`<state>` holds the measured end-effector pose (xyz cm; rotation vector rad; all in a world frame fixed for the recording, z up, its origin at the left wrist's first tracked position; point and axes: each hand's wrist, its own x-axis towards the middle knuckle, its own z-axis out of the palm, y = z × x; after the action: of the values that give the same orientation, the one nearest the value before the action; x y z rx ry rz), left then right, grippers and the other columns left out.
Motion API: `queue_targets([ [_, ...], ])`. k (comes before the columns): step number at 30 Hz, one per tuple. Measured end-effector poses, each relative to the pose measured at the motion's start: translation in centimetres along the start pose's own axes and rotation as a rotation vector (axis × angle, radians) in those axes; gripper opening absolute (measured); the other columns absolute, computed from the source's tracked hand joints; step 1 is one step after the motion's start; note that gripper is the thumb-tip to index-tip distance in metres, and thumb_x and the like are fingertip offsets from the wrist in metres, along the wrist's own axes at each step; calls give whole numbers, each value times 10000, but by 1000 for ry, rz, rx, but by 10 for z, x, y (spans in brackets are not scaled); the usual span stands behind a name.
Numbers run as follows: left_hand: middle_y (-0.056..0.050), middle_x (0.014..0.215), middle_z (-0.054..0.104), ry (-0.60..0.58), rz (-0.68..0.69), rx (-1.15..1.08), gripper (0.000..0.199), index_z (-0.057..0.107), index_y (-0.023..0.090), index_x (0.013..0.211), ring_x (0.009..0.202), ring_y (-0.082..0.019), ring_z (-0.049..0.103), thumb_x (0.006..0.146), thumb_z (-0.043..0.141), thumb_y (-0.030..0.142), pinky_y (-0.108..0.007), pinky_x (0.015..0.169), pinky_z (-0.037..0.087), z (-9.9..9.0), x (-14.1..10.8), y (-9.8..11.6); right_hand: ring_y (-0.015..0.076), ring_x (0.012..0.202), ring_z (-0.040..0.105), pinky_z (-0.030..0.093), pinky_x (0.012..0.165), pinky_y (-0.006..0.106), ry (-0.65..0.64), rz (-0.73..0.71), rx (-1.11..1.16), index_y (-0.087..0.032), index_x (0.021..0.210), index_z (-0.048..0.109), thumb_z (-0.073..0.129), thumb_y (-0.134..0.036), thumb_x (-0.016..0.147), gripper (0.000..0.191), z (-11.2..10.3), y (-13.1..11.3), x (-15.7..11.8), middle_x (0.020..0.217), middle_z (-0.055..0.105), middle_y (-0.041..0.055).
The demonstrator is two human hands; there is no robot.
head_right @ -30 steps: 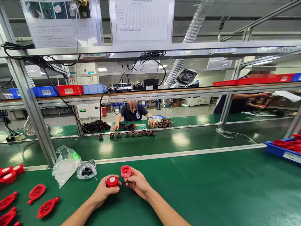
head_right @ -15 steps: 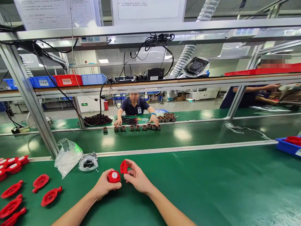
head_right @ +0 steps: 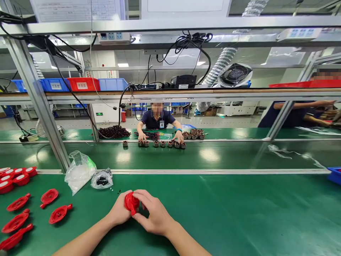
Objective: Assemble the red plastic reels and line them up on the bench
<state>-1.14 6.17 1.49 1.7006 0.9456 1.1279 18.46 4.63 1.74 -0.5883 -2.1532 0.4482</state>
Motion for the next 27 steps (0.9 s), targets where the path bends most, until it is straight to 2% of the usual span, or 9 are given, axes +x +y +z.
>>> queue_targets([
  [6, 11, 753, 674, -74, 17, -47, 202, 546, 178, 774, 692, -140, 575, 614, 636, 93, -245, 644, 452, 3, -2, -1, 157, 764, 588, 557, 714, 334, -21, 0, -6, -255, 1418, 542, 700, -268, 889, 552, 0, -2, 0, 1387, 582, 140],
  [13, 66, 639, 533, 8, -13, -9, 266, 460, 196, 694, 615, -89, 427, 569, 666, 82, -210, 560, 341, 2, -2, -11, 198, 884, 665, 581, 739, 326, -16, 40, -18, -235, 1345, 612, 699, -292, 906, 451, -1, -3, 0, 1363, 607, 148],
  [17, 62, 637, 524, 7, -22, -11, 248, 464, 195, 701, 613, -93, 430, 598, 676, 117, -218, 562, 349, 3, -3, -10, 227, 997, 690, 601, 817, 344, -8, -17, -16, -240, 1376, 601, 680, -293, 931, 455, 0, -3, -1, 1385, 607, 157],
  [23, 53, 638, 561, 2, -27, -15, 249, 483, 191, 704, 609, -100, 466, 585, 686, 110, -222, 566, 358, 5, -5, -7, 257, 1092, 692, 610, 891, 372, -61, 34, -38, -235, 1366, 607, 684, -292, 929, 447, -3, -4, -1, 1376, 628, 153],
  [27, 54, 643, 562, 21, -31, 7, 215, 538, 174, 747, 605, -103, 472, 608, 692, 115, -222, 558, 355, 6, -6, -11, 312, 1291, 610, 557, 1044, 451, -68, -3, -109, -227, 1404, 589, 720, -315, 917, 513, -2, 3, -6, 1483, 563, 170],
])
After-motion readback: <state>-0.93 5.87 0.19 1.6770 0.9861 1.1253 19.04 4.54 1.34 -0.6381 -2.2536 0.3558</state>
